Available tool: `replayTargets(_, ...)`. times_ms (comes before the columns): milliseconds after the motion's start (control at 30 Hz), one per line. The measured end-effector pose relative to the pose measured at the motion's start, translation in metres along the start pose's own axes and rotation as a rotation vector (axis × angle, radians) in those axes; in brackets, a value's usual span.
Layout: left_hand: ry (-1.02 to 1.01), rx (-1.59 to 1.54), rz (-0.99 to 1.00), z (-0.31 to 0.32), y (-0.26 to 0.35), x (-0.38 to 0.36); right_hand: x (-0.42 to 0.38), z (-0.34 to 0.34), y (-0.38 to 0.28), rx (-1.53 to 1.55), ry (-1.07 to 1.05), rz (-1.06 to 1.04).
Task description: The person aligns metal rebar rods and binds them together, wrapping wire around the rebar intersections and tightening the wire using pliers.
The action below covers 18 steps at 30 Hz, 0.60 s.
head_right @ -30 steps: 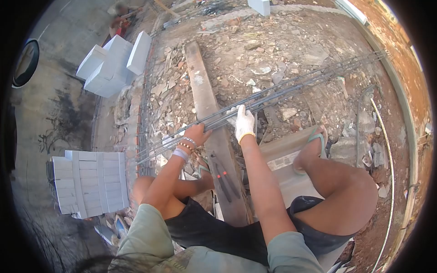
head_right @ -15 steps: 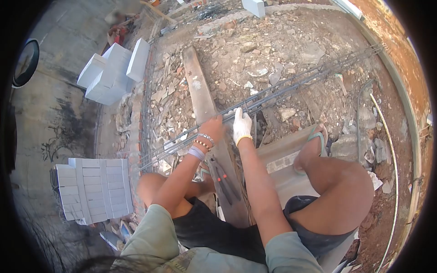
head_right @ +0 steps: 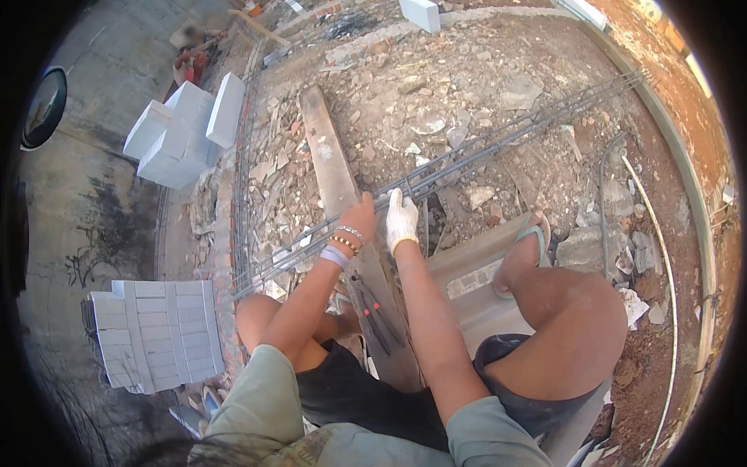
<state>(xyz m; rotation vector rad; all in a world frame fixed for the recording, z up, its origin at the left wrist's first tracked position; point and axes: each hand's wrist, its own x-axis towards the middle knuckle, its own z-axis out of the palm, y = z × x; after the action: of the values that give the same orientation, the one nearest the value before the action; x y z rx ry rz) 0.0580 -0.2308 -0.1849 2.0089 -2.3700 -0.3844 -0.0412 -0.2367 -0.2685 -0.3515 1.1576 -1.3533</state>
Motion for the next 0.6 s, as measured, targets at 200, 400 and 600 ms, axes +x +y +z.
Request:
replayTargets(200, 0.195, 0.058, -0.057, 0.030, 0.000, -0.012, -0.010, 0.007, -0.013, 0.080, 0.020, 0.094)
replayTargets(400, 0.228, 0.064, -0.130, 0.029, -0.001, -0.022, -0.013, 0.008, -0.017, 0.177, -0.017, 0.120)
replayTargets(600, 0.223, 0.081, -0.102, 0.033, -0.009, -0.020, -0.014, 0.011, -0.019, 0.243, -0.010, 0.132)
